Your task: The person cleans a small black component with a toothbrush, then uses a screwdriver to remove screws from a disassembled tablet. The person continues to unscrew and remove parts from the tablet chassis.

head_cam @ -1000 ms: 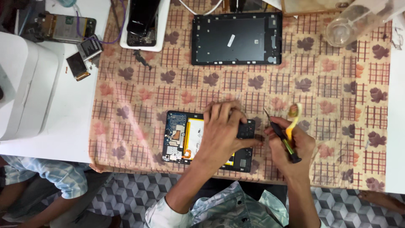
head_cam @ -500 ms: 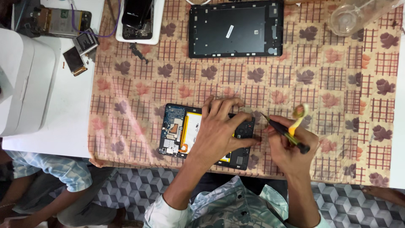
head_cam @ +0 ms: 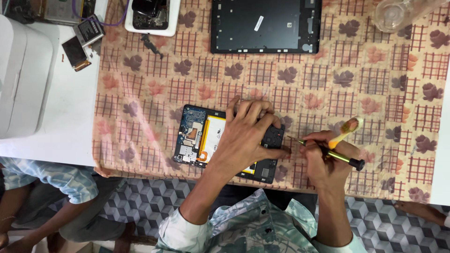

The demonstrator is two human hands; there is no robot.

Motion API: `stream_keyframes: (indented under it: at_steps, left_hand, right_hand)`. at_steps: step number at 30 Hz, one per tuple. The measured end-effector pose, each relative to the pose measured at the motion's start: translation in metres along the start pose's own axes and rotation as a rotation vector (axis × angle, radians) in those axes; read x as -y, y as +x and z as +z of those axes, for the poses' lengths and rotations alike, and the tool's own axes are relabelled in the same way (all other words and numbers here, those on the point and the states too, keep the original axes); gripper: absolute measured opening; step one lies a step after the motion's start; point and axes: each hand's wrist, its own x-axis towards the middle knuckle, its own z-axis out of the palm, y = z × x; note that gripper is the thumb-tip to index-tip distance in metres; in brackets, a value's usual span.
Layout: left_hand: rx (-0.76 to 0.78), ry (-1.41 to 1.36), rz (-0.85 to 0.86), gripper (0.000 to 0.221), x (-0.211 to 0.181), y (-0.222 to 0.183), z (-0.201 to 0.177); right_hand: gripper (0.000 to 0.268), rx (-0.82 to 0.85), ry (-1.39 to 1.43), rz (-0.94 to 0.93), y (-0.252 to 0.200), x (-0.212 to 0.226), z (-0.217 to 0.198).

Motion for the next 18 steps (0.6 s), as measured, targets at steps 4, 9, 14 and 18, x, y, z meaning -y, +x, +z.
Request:
stream_keyframes:
  at_steps: [4, 9, 14, 18]
  left_hand:
    - [-0.008, -0.02, 0.021, 0.025, 0.004, -0.002, 0.0]
    - [0.018, -0.072, -0.027, 0.036, 0.005, -0.002, -0.001]
    - [0.055, -0.166, -0.11, 0.06, 0.005, 0.004, -0.004]
    - [0.049, -0.227, -0.159, 0.067, 0.005, 0.007, -0.005]
  right_hand:
    - [0.019, 0.001, -0.024, -0.011, 0.002, 0.001, 0.001]
    - [0.017, 0.02, -0.032, 0.006, 0.003, 0.007, 0.005]
    - [0.015, 0.058, -0.226, -0.059, 0.006, 0.017, 0.007]
    - [0.012, 0.117, -0.329, -0.149, 0.009, 0.023, 0.008]
